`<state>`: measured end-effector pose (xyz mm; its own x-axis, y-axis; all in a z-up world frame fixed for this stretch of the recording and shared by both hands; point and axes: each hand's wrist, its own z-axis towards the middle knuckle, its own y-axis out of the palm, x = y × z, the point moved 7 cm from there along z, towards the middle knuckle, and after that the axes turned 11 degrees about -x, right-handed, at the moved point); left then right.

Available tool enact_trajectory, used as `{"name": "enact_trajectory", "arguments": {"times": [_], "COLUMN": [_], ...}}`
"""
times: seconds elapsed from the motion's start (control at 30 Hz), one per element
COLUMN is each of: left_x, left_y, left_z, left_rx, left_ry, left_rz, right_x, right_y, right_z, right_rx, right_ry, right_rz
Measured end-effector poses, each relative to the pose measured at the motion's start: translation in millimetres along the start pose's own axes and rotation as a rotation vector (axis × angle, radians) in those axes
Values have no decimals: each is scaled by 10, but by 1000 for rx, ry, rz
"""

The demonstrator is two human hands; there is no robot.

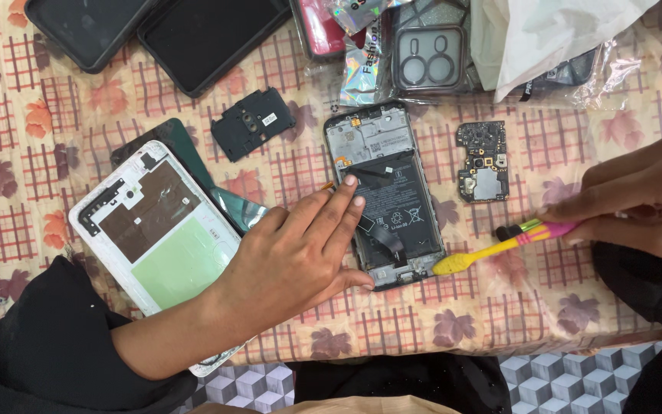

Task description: The person disassembles a smartphone by removing screws and detaching internal components. They use a screwdriver to loosen screws and a brush to clean the interior, then reposition the motherboard and other parts.

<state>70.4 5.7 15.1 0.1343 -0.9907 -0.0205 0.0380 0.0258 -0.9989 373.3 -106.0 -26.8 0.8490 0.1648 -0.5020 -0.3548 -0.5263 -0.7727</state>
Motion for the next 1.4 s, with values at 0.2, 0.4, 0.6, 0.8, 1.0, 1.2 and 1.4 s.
{"name": "enact_trajectory", "arguments": {"times": [0.2, 0.4, 0.6, 0.8, 1.0, 1.2, 1.4], "left_x": [-1, -51, -91, -99, -130, -179, -188], "left_y": [4, 19, 25, 59, 86, 75, 70], "left_z": [-7, -24, -39, -6, 10, 44, 19], "left_rx": [14, 122, 165, 164, 106, 100, 126], "left_ry": [-2, 38, 49, 44, 18, 6, -3], "left_rz": [-9, -68, -133, -197, -293, -407, -428], "right_x": [212, 312, 287, -50, -551, -672, -626], "right_y": [-118, -216, -375, -402, -162, -167, -329], "right_z": [36, 54, 41, 239, 627, 698, 505], "right_rx": [76, 95, 167, 271, 194, 111, 310], "right_ry": [-131, -49, 16, 45, -56, 42, 18], "right_rz": [0, -93, -201, -441, -655, -694, -732]}}
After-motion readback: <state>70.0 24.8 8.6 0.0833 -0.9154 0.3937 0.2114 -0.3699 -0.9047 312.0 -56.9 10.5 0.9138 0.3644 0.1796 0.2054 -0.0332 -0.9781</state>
